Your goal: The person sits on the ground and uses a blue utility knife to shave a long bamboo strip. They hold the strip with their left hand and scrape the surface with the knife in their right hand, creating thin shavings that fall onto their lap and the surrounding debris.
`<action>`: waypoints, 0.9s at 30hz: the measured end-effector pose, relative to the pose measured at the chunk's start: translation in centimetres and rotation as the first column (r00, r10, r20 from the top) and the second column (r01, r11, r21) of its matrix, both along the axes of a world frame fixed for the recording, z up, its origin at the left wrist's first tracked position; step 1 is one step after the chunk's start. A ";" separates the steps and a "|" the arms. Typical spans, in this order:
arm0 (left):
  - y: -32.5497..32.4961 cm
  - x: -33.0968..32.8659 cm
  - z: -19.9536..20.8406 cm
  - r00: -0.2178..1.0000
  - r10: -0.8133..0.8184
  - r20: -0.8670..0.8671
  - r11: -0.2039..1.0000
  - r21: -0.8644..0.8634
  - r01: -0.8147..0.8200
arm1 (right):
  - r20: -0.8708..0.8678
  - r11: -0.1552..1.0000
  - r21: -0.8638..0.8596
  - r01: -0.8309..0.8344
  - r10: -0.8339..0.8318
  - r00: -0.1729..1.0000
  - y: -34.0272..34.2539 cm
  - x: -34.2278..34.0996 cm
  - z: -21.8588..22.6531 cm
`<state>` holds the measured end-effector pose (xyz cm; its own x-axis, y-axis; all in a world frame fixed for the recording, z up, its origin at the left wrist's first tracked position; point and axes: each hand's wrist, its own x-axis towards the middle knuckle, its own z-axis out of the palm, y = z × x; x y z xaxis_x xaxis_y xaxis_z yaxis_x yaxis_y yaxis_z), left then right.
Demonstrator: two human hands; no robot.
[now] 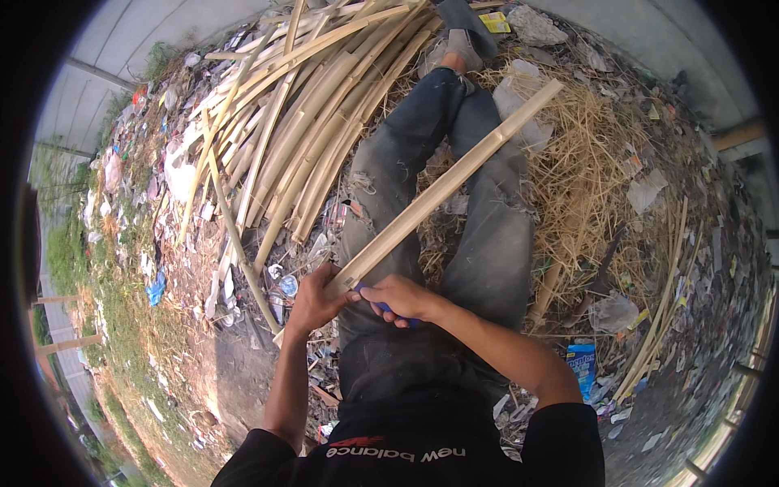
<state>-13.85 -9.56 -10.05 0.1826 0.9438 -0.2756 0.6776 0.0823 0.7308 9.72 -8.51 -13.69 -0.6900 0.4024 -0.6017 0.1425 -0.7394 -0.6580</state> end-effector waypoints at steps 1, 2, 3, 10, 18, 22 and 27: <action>0.2 0.0 0.0 0.999 0.011 0.036 0.999 -0.033 -0.010 | -0.007 1.000 -0.012 -0.019 0.019 1.000 0.1 0.2 0.2; 0.3 0.0 0.1 0.998 0.025 0.058 0.998 -0.060 -0.021 | -0.027 0.999 -0.025 -0.039 0.038 0.999 0.1 0.3 0.0; 0.3 0.0 0.2 0.996 0.040 0.079 0.996 -0.087 -0.033 | -0.047 0.998 -0.037 -0.060 0.058 0.997 0.0 0.5 -0.4; 0.1 0.9 -0.6 0.993 0.119 0.011 0.990 -0.073 -0.118 | -0.051 0.991 -0.097 0.091 -0.096 0.994 -1.1 0.2 -0.6; -0.3 3.0 -3.6 0.945 0.256 -0.204 0.965 -0.008 -0.263 | -0.011 0.877 -0.067 0.476 -0.477 0.879 -3.1 -1.6 -0.3; 0.0 3.5 -3.2 0.927 0.265 -0.267 0.960 -0.017 -0.280 | -0.044 0.872 -0.083 0.482 -0.486 0.873 -2.7 -1.1 -0.5; -0.1 1.4 -2.1 0.993 0.109 -0.053 0.993 -0.031 -0.111 | -0.129 0.992 -0.105 0.074 -0.088 0.988 -1.1 0.6 -0.9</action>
